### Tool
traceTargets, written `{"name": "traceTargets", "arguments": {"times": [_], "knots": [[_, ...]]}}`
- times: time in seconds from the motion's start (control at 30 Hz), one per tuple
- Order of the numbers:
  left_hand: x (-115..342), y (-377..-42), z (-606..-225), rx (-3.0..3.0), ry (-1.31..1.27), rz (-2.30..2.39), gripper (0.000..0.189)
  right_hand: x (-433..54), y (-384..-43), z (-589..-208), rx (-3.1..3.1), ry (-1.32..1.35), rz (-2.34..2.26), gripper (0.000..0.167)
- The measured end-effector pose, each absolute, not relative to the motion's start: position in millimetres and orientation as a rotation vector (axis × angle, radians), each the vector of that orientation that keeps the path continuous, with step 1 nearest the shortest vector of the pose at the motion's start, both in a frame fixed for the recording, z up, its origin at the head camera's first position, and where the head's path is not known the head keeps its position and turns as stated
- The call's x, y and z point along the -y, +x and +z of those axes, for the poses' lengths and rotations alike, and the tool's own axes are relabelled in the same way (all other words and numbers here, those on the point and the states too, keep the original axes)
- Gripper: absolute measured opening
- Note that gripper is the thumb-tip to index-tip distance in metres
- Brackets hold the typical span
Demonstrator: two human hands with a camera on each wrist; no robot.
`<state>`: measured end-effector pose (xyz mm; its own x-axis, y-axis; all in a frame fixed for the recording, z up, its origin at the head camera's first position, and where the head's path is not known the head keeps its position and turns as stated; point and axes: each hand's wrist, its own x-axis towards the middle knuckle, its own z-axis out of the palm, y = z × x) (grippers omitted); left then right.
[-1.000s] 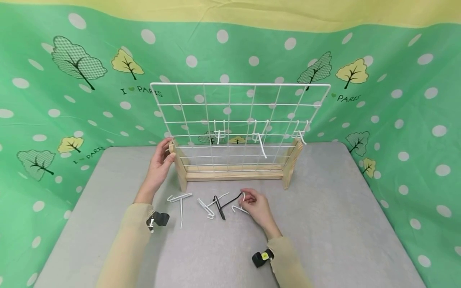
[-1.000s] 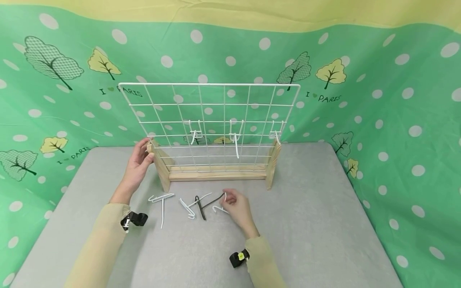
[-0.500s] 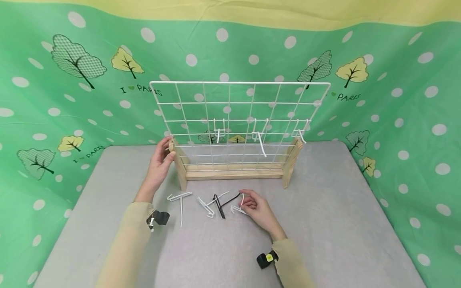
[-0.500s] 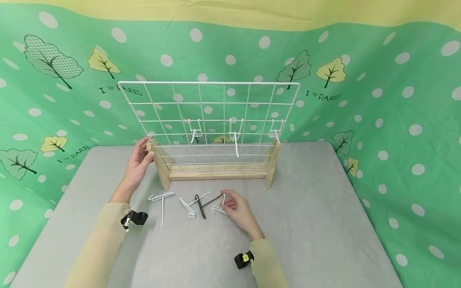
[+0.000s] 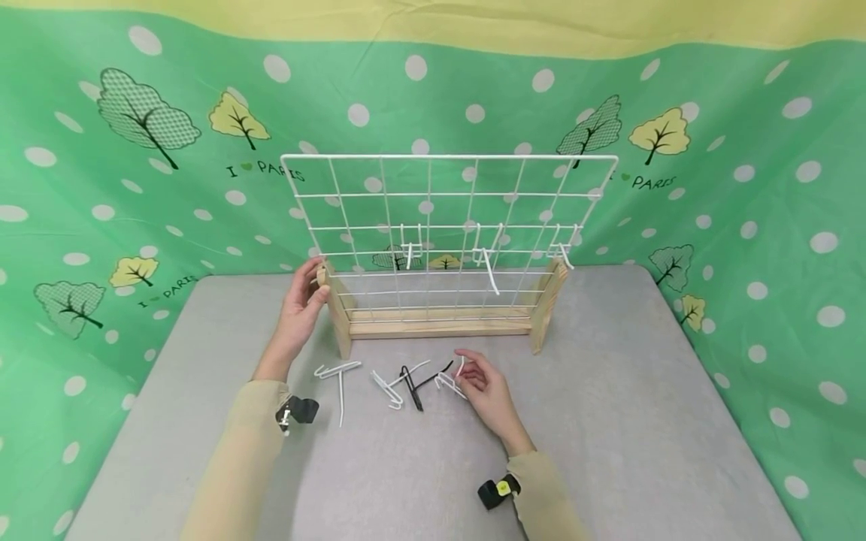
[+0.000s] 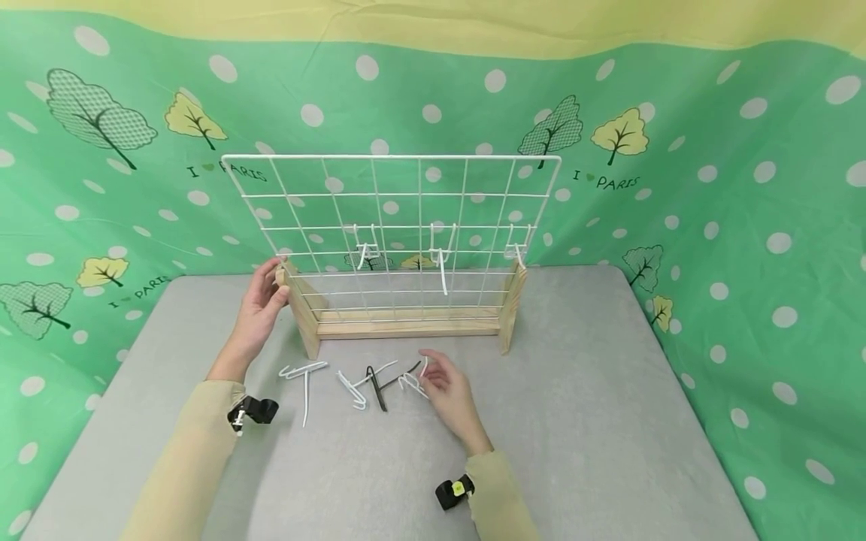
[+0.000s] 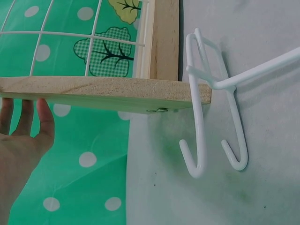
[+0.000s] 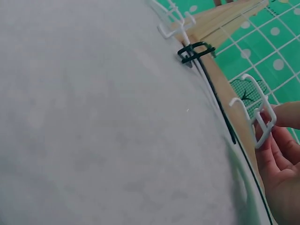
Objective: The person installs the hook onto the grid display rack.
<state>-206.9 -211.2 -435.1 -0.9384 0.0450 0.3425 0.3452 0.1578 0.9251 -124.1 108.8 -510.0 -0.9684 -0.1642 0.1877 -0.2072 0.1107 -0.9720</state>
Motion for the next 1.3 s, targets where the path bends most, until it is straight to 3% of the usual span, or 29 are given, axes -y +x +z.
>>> {"name": "traceTargets", "arguments": {"times": [0.5,0.8,1.3], "knots": [[207,-201,-428,2.178,-0.405,-1.864,0.045,-102,-125,-504,1.994,0.345,2.180,0.032],[208,-202,-428,2.199,-0.389,-1.859,0.045,-100,-125,-498,1.886,0.462,2.097,0.012],[208,-202,-428,2.182,-0.402,-1.862,0.045,-85,-122,-463,1.886,0.633,1.970,0.014]]}}
